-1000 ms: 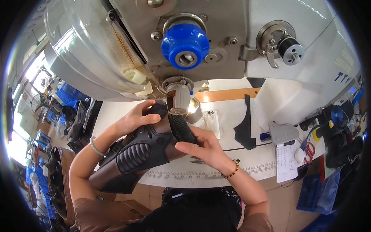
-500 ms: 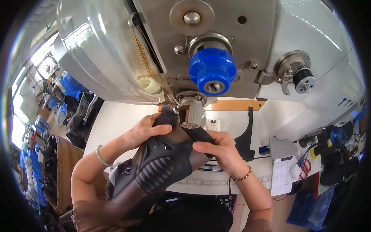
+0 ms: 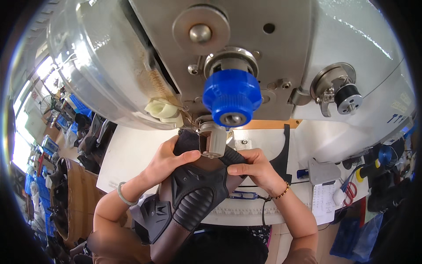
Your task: The person stitches leather boot pieces together using a sewing machine, guides and rotates the material by hand under the needle, trims excess thread using thread snips, and continues sewing the boot sections together.
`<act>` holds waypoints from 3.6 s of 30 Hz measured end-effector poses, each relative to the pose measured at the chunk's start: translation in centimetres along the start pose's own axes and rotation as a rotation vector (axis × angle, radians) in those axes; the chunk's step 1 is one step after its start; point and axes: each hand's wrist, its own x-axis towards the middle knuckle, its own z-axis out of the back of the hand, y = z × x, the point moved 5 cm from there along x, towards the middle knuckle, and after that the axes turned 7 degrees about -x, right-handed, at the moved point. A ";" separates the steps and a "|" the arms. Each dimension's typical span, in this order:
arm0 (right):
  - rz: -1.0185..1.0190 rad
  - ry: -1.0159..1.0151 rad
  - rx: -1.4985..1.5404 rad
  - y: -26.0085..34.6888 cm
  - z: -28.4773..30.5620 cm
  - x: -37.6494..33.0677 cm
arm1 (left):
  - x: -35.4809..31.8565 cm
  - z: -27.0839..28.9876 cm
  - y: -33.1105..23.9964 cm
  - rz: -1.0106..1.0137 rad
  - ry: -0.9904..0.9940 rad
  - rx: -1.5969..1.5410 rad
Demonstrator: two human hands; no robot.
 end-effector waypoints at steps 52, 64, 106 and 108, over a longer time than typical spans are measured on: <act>0.174 -0.040 0.100 1.4 0.4 1.4 | 2.1 0.8 -0.3 -0.180 -0.098 0.031; 0.170 -0.184 0.108 -0.3 -1.3 0.5 | 1.3 2.4 -1.1 0.080 0.122 -0.070; 0.130 0.043 0.083 -1.6 -2.8 1.0 | -7.7 -5.7 -3.3 -0.854 -0.367 1.689; 0.106 0.073 0.115 -1.8 -2.2 1.1 | -7.6 -6.4 -3.2 -0.872 -0.449 1.728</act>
